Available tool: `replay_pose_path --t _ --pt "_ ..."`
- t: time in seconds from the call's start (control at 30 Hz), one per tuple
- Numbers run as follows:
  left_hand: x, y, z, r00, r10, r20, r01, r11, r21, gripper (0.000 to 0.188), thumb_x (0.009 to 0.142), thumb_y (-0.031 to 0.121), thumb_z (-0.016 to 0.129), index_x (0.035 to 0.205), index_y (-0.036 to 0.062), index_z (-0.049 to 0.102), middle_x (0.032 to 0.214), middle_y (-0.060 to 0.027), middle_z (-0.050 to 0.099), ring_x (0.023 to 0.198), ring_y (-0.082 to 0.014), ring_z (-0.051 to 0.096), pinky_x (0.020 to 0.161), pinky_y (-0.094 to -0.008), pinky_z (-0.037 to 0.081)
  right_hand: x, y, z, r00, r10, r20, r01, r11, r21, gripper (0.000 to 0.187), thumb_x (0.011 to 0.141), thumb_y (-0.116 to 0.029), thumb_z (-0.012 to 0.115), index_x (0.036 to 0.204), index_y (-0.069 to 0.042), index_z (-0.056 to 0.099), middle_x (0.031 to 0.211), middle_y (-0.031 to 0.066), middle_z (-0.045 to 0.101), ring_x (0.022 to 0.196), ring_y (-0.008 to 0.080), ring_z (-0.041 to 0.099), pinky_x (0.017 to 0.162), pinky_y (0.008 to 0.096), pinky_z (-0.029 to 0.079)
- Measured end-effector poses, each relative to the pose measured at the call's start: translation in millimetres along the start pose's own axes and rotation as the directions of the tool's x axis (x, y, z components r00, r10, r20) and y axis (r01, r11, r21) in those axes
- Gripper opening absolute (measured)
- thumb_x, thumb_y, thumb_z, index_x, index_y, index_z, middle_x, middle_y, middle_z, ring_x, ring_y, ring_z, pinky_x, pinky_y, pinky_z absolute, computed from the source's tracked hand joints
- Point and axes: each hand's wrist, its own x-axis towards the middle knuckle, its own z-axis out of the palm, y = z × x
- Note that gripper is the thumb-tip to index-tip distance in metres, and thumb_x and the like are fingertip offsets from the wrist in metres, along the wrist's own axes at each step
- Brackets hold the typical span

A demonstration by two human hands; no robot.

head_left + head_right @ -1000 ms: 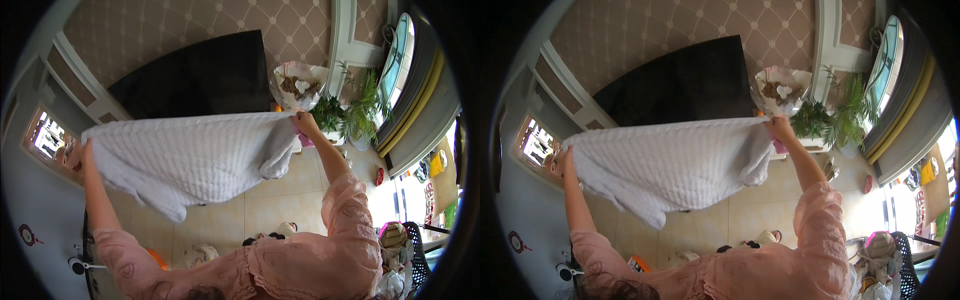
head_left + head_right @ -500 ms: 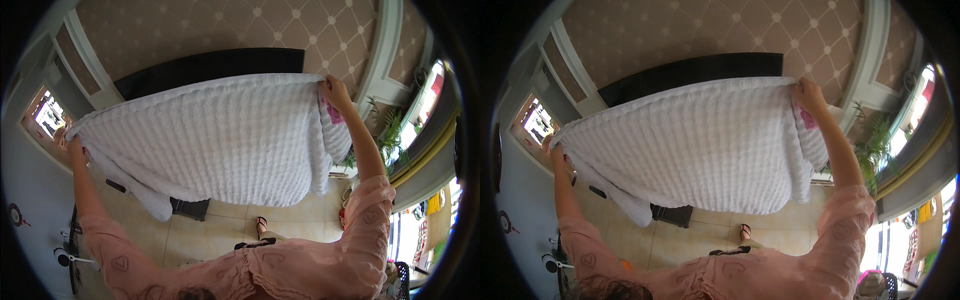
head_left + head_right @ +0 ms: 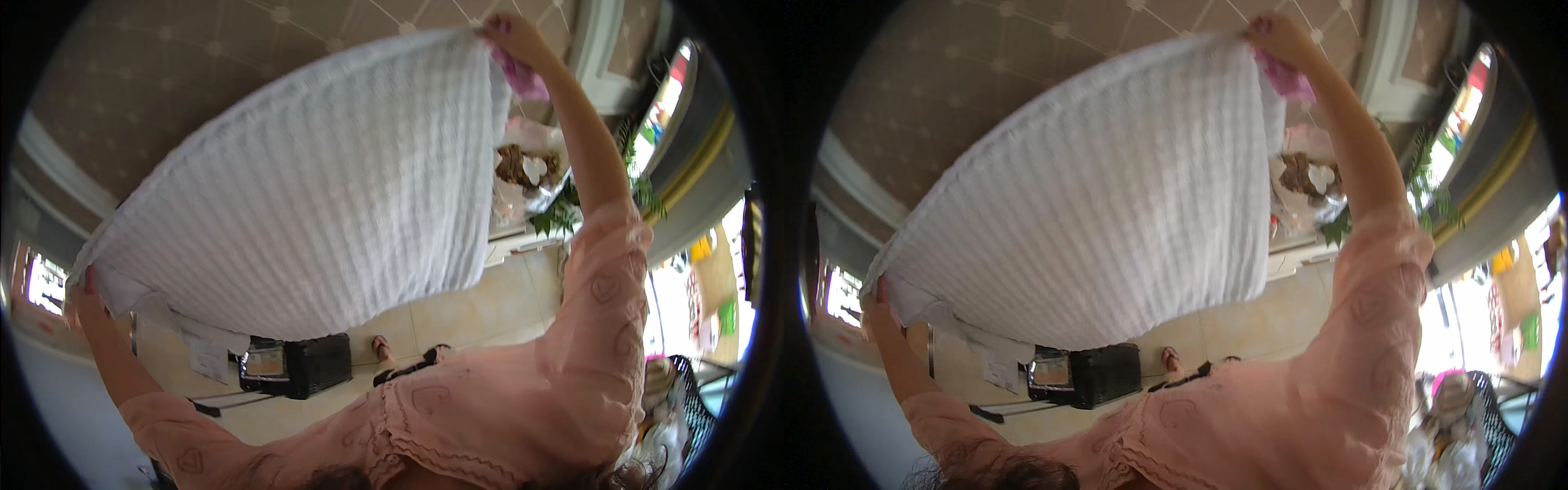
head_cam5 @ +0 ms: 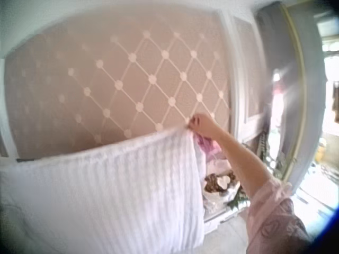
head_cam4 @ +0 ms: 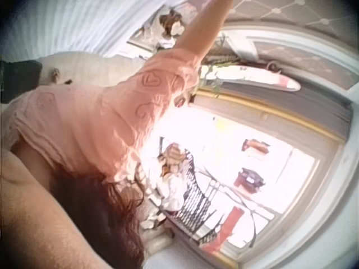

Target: The person carries a blue basin from a bedroom to a bathroom and places it on the floor. They then walk to the living room, pick up a cloth, and cover a television with a white sheet. Finally, the person sits on the floor and organizes various items, including boxes and papers, into a drawer.

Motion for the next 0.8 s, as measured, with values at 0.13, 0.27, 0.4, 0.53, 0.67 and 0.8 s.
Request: replay_pose_path --t 0.13,0.27,0.4,0.53,0.67,0.8 --pt "56 38 51 0.994 0.092 0.061 -0.109 0.91 0.399 0.036 0.081 0.022 0.049 0.104 -0.0057 0.052 0.092 -0.0096 0.058 0.085 -0.0224 0.056 0.069 -0.0281 0.046 36 -14 -11 0.956 -0.105 -0.274 0.106 0.994 -0.011 0.029 0.069 -0.027 0.071 0.07 -0.002 0.056 0.054 0.0043 0.053 0.045 0.011 0.049 0.042 0.0272 0.04" --pt "122 53 88 0.998 0.054 -0.036 -0.054 0.998 0.016 0.035 0.079 0.02 0.05 0.103 -0.006 0.054 0.096 -0.0092 0.059 0.09 -0.0238 0.057 0.075 -0.0296 0.046 52 -31 -1 0.92 -0.118 -0.373 0.123 0.992 -0.01 0.03 0.068 -0.026 0.071 0.066 0.0 0.056 0.053 0.0072 0.055 0.044 0.0124 0.051 0.041 0.0274 0.041" --pt "186 42 127 0.972 -0.189 -0.137 0.011 0.623 -0.782 0.038 0.074 0.026 0.059 0.098 -0.0032 0.059 0.091 -0.0078 0.061 0.083 -0.0237 0.058 0.073 -0.0302 0.045 49 -80 31 0.944 -0.024 -0.329 0.029 0.999 0.012 0.032 0.068 -0.027 0.072 0.066 0.0 0.055 0.05 0.0084 0.054 0.04 0.0136 0.05 0.037 0.0279 0.04" --pt "197 82 176 0.972 -0.072 -0.225 -0.084 0.786 -0.612 0.036 0.077 0.018 0.053 0.107 -0.004 0.052 0.104 -0.0159 0.055 0.092 -0.0264 0.053 0.08 -0.0312 0.042 77 -74 42 0.94 0.031 -0.34 -0.073 0.991 -0.112 0.033 0.066 -0.03 0.072 0.066 -0.001 0.056 0.052 0.0093 0.056 0.043 0.0144 0.053 0.04 0.0288 0.042" --pt "252 77 253 0.967 0.069 -0.247 -0.206 0.781 -0.59 0.047 0.077 0.017 0.053 0.117 -0.0037 0.04 0.11 -0.0176 0.051 0.098 -0.0276 0.051 0.083 -0.0324 0.04 125 -18 50 0.906 -0.181 -0.382 0.04 0.937 -0.348 0.029 0.066 -0.027 0.071 0.069 -0.002 0.058 0.056 0.0085 0.058 0.048 0.0156 0.055 0.045 0.0297 0.044" --pt "350 36 304 0.819 0.388 -0.422 -0.573 0.576 -0.582 0.061 0.076 0.017 0.053 0.128 -0.0035 0.028 0.116 -0.0192 0.047 0.104 -0.0289 0.048 0.086 -0.0335 0.038 154 26 74 0.969 -0.161 -0.187 0.086 0.931 -0.356 0.03 0.068 -0.027 0.067 0.085 -0.004 0.06 0.067 0.0091 0.06 0.063 0.0185 0.058 0.059 0.0305 0.046"
